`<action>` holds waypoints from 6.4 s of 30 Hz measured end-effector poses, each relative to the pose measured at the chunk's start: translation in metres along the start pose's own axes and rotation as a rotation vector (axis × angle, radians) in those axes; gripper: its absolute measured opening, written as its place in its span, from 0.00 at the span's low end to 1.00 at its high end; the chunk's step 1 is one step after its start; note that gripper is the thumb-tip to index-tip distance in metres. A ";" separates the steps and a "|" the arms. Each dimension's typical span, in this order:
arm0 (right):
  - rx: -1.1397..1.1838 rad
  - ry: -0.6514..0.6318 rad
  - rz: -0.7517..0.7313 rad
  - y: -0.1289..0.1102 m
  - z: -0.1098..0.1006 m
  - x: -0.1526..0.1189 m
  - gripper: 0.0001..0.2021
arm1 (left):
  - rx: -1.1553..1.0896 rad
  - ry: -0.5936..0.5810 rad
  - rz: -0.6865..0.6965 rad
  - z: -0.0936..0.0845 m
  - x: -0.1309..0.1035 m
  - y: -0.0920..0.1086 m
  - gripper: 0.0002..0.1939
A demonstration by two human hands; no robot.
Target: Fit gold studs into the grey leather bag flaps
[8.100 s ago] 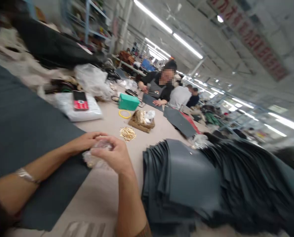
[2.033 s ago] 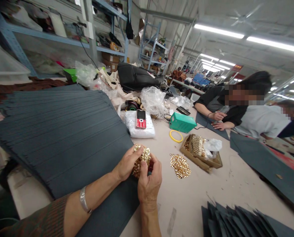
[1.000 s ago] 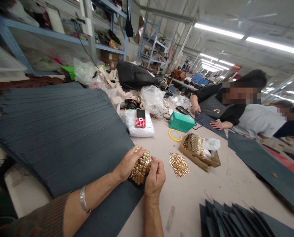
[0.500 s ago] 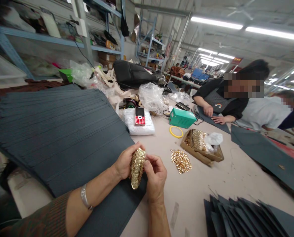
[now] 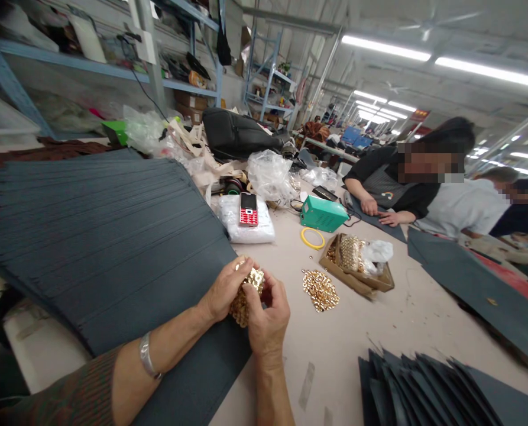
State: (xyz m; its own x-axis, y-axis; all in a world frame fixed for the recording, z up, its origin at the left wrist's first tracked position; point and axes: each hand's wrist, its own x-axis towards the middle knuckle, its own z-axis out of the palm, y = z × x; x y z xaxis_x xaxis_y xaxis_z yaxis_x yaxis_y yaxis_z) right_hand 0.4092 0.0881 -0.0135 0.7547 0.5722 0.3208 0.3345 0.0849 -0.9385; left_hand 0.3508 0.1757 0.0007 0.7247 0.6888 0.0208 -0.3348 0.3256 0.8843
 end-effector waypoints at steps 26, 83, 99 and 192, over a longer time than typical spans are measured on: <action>-0.144 0.037 -0.066 0.011 -0.001 -0.001 0.16 | 0.063 -0.059 -0.029 -0.002 0.001 -0.004 0.12; 0.498 -0.059 0.391 0.025 -0.003 0.005 0.18 | -0.037 0.051 -0.178 -0.001 0.003 -0.004 0.20; 0.249 -0.158 0.222 0.023 -0.009 0.005 0.22 | -0.087 0.060 -0.196 -0.002 0.003 -0.004 0.20; 0.652 -0.177 0.596 0.000 -0.028 0.014 0.52 | -0.169 -0.032 -0.259 -0.010 0.004 0.012 0.63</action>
State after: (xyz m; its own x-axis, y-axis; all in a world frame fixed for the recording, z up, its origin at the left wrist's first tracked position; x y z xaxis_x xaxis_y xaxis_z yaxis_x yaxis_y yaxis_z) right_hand 0.4351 0.0734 -0.0057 0.5847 0.7821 -0.2155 -0.5113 0.1490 -0.8464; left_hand 0.3435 0.1889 0.0070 0.8166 0.5491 -0.1779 -0.2300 0.5923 0.7722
